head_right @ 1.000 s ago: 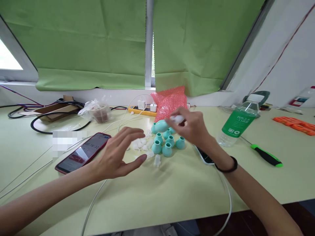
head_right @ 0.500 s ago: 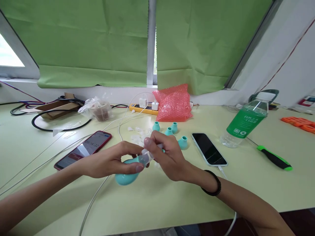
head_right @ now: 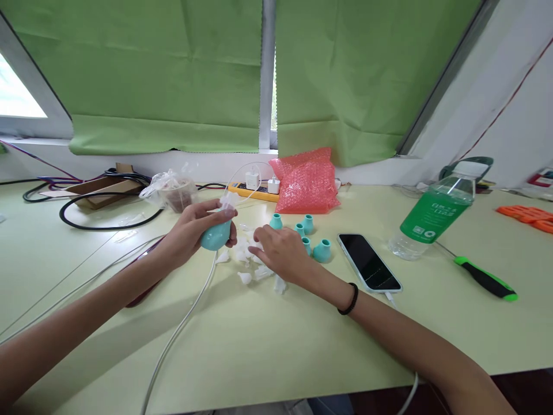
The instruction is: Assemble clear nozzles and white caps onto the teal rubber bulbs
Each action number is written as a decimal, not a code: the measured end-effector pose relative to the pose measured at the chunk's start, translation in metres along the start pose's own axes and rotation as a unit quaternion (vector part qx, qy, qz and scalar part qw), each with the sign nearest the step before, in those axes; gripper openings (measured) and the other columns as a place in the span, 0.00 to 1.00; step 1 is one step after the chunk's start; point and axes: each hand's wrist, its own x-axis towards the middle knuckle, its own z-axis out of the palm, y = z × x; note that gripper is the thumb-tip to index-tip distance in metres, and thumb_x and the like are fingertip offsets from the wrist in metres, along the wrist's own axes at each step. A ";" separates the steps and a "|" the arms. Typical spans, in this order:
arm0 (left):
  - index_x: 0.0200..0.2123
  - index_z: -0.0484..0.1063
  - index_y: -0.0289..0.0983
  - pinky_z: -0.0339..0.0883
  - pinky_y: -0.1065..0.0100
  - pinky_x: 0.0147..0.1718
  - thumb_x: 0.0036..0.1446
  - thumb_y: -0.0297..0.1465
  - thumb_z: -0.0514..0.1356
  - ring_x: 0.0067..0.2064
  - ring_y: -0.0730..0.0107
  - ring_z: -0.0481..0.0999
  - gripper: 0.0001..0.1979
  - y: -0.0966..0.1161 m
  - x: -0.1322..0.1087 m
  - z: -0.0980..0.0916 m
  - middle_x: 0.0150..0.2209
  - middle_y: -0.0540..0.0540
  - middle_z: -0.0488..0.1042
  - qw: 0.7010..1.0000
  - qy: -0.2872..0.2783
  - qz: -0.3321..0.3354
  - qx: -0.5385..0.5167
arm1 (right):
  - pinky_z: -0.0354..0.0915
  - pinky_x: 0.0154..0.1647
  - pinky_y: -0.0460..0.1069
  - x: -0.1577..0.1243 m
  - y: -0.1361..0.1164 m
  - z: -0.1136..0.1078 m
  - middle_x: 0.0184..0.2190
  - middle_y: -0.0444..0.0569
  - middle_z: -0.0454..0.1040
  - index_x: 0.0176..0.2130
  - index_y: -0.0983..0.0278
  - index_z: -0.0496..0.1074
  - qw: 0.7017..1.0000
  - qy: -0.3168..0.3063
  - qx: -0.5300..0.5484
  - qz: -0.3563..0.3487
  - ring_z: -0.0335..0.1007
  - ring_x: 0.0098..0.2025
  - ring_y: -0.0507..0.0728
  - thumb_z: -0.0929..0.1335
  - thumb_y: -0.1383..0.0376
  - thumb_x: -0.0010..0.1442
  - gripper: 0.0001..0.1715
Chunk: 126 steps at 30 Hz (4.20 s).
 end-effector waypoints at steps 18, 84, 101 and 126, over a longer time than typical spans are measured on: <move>0.31 0.62 0.36 0.61 0.72 0.25 0.45 0.35 0.58 0.27 0.70 0.71 0.11 -0.036 0.004 0.010 0.23 0.49 0.69 0.991 0.062 -0.109 -0.047 | 0.63 0.31 0.51 -0.004 0.000 0.012 0.25 0.45 0.72 0.31 0.62 0.68 0.952 0.171 0.251 0.039 0.66 0.28 0.52 0.67 0.64 0.49 0.06; 0.23 0.66 0.33 0.57 0.72 0.21 0.47 0.40 0.54 0.22 0.72 0.67 0.14 -0.037 0.000 0.018 0.19 0.49 0.67 0.991 0.065 -0.120 0.010 | 0.61 0.24 0.45 0.005 0.013 -0.008 0.24 0.46 0.66 0.28 0.65 0.64 0.960 0.099 0.259 -0.039 0.61 0.26 0.50 0.61 0.69 0.55 0.04; 0.22 0.69 0.30 0.54 0.71 0.20 0.40 0.38 0.58 0.21 0.73 0.64 0.14 -0.050 0.009 -0.001 0.20 0.47 0.66 0.983 0.095 -0.156 0.012 | 0.60 0.31 0.49 0.007 0.040 0.021 0.22 0.47 0.70 0.24 0.66 0.70 0.989 -0.022 0.145 -0.002 0.63 0.29 0.53 0.65 0.71 0.49 0.05; 0.25 0.65 0.36 0.56 0.71 0.25 0.54 0.36 0.51 0.26 0.70 0.65 0.12 -0.033 -0.017 0.027 0.24 0.48 0.69 0.896 -0.170 0.136 0.388 | 0.43 0.17 0.45 -0.006 -0.011 -0.015 0.13 0.38 0.44 0.15 0.64 0.46 0.949 0.069 0.305 -0.047 0.38 0.17 0.46 0.58 0.64 0.56 0.21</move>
